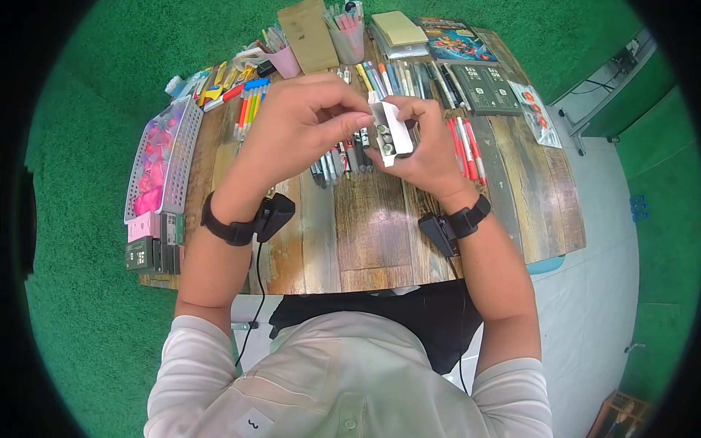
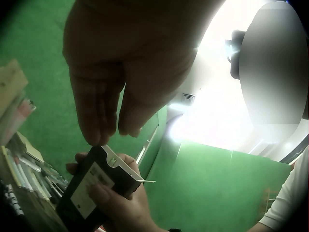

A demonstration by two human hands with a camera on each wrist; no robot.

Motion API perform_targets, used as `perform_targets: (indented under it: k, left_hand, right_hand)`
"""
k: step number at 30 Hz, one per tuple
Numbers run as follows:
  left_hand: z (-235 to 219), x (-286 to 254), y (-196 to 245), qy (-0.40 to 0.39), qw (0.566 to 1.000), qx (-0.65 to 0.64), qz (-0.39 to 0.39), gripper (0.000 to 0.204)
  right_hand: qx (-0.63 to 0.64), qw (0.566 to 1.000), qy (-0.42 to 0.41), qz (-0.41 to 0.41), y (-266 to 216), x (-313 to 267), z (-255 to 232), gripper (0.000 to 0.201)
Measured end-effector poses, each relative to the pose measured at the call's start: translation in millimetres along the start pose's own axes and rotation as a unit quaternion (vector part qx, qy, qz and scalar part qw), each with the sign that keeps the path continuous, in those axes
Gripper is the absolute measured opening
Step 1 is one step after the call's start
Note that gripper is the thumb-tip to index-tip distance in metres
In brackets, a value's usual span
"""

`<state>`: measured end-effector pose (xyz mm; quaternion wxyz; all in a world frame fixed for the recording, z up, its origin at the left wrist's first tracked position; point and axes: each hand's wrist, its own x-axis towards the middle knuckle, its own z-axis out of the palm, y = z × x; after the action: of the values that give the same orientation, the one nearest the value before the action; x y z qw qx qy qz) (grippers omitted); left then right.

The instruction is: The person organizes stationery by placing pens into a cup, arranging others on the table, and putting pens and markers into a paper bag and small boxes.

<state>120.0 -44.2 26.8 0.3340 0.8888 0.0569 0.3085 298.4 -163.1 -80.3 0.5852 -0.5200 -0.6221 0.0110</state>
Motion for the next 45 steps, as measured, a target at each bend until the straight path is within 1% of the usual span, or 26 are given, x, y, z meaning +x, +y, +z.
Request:
perform_targets:
  k: [2,3,5,9,10,11,13,14,15,17,18,20,22,24,26,27,28,31,34,36,37,39,41,43,44,45]
  left_hand:
    - [3,0,-1,-0.007,0.996,0.051,0.068,0.012]
    - [5,0,-3,-0.006,0.996,0.052,0.067,0.012]
    - [10,0,-7,-0.021,0.991,0.075,0.105,0.010]
    - [-5,0,-7,-0.063,0.990,0.105,0.072,0.010]
    - [-19,0,-4,-0.041,0.997,0.071,0.005,0.011]
    - [-34,-4,-5,-0.017,0.997,0.039,-0.065,0.013]
    - [-74,-10,-22,0.023,0.985,0.056,-0.159,0.016]
    - [-96,-15,-31,0.037,0.980,0.080,-0.178,0.019]
    - [-114,-21,-34,0.032,0.965,0.145,-0.215,0.020]
    - [-150,-37,-61,-0.028,0.912,0.231,-0.339,0.021]
    - [-157,-48,-74,-0.028,0.909,0.236,-0.342,0.021]
    - [-163,-70,-103,-0.097,0.857,0.278,-0.422,0.021]
    - [-157,-89,-135,-0.110,0.845,0.273,-0.446,0.021]
    - [-149,-100,-152,-0.122,0.834,0.264,-0.469,0.020]
    - [-137,-104,-161,-0.170,0.820,0.201,-0.508,0.018]
    - [-135,-103,-166,-0.189,0.815,0.242,-0.491,0.018]
    - [-133,-103,-168,-0.188,0.815,0.242,-0.491,0.018]
    - [-133,-104,-175,-0.177,0.802,0.236,-0.519,0.019]
    - [-141,-109,-181,-0.148,0.808,0.211,-0.530,0.019]
    - [-147,-115,-179,-0.111,0.816,0.191,-0.534,0.019]
    - [-151,-118,-176,-0.111,0.816,0.191,-0.534,0.019]
    - [-161,-121,-169,-0.027,0.840,0.149,-0.521,0.026]
    - [-171,-122,-168,0.016,0.865,0.148,-0.480,0.025]
    - [-176,-115,-152,0.060,0.919,0.088,-0.380,0.022]
    - [-171,-104,-131,0.052,0.923,0.022,-0.381,0.022]
    - [-169,-93,-107,0.044,0.922,-0.042,-0.382,0.023]
  right_hand:
    - [-0.004,1.000,-0.002,0.001,3,-1,1,0.071]
    - [-0.003,1.000,-0.002,0.000,3,-1,2,0.071]
    - [-0.002,1.000,0.005,0.003,4,-2,2,0.071]
    - [-0.016,1.000,0.004,-0.006,-1,0,1,0.071]
    - [-0.028,0.999,0.006,-0.013,2,-1,0,0.070]
    - [-0.005,1.000,0.012,0.005,6,-2,0,0.070]
    - [0.011,1.000,0.018,0.018,7,-4,0,0.069]
    - [0.027,0.999,0.020,0.021,8,-3,1,0.069]
    - [0.017,1.000,0.015,0.022,6,-2,-1,0.068]
    - [0.012,1.000,0.012,0.017,8,-3,-1,0.068]
    - [-0.002,1.000,0.006,0.012,9,-3,-1,0.068]
    - [0.016,1.000,0.006,0.008,9,-3,2,0.068]
    - [0.011,1.000,0.002,0.014,10,-4,2,0.068]
    - [0.007,1.000,0.001,0.012,9,-4,3,0.068]
    - [0.004,1.000,-0.002,0.016,11,-5,2,0.068]
    - [0.005,1.000,-0.003,0.015,10,-5,2,0.068]
    - [0.009,1.000,-0.002,0.016,10,-5,2,0.068]
    - [0.012,1.000,-0.001,0.017,10,-4,2,0.067]
    - [0.010,1.000,0.001,0.017,9,-4,1,0.067]
    - [0.011,1.000,0.002,0.017,8,-4,2,0.067]
    - [0.009,1.000,0.001,0.016,8,-4,2,0.067]
    - [0.002,1.000,0.003,0.016,8,-4,3,0.067]
    - [-0.009,1.000,0.004,0.009,5,-4,2,0.068]
    - [0.011,1.000,0.005,0.009,2,-2,4,0.069]
    - [0.034,0.999,0.002,0.013,4,-3,5,0.069]
    - [0.022,1.000,0.002,0.018,2,-3,4,0.068]
